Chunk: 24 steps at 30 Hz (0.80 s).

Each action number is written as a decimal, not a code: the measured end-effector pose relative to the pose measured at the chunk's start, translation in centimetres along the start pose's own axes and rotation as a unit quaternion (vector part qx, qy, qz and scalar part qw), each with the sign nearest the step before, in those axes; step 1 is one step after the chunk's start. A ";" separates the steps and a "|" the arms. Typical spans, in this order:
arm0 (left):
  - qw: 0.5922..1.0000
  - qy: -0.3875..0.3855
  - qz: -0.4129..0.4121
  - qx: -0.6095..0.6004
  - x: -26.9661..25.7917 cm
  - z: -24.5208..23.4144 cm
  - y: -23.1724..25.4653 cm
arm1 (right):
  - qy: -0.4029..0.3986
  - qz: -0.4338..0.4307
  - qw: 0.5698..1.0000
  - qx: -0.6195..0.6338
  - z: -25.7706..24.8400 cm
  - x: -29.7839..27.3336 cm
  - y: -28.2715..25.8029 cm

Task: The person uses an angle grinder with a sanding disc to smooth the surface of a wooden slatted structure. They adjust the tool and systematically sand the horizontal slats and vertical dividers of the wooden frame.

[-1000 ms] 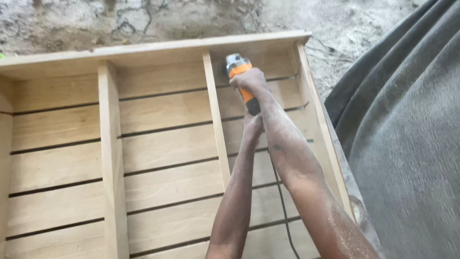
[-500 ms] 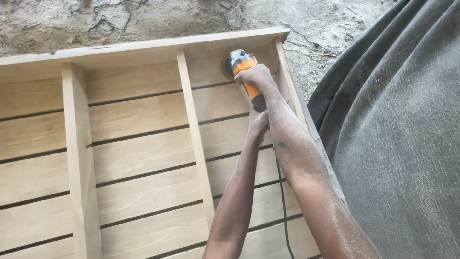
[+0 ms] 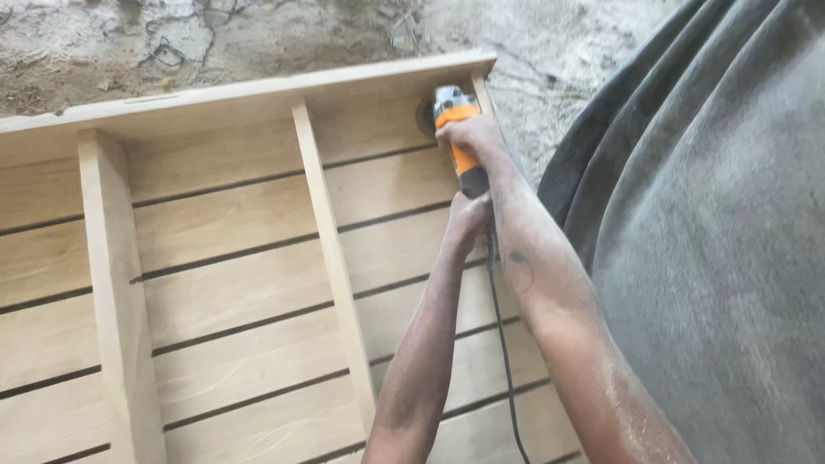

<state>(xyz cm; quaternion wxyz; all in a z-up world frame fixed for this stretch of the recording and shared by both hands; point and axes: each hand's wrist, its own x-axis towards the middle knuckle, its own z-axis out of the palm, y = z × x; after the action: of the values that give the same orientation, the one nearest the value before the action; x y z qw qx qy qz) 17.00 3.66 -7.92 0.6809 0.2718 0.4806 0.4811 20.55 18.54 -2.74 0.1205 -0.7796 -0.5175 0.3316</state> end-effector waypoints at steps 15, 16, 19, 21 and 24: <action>0.997 0.065 0.021 -0.041 -3.3 -7.9 1.6 | -0.090 -0.009 0.995 0.041 5.3 -8.3 -7.8; 0.997 0.071 0.016 -0.032 -3.6 -8.7 2.0 | -0.087 -0.016 0.995 0.042 5.7 -8.9 -8.5; 0.996 0.084 0.014 -0.016 -4.6 -10.5 2.8 | -0.085 -0.029 0.995 0.040 6.9 -10.6 -9.9; 0.995 0.095 0.011 0.000 -4.8 -11.4 3.3 | -0.087 -0.033 0.995 0.032 7.5 -11.3 -10.8; 0.995 0.102 0.018 0.008 -4.8 -11.8 3.5 | -0.103 -0.035 0.994 0.018 7.7 -11.7 -11.4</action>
<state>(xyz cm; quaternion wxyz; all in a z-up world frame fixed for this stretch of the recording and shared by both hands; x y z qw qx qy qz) 4.46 -0.50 -7.74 0.6177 0.2353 0.5464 0.5143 4.44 11.91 2.14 0.0919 -0.7201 -0.5485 0.4149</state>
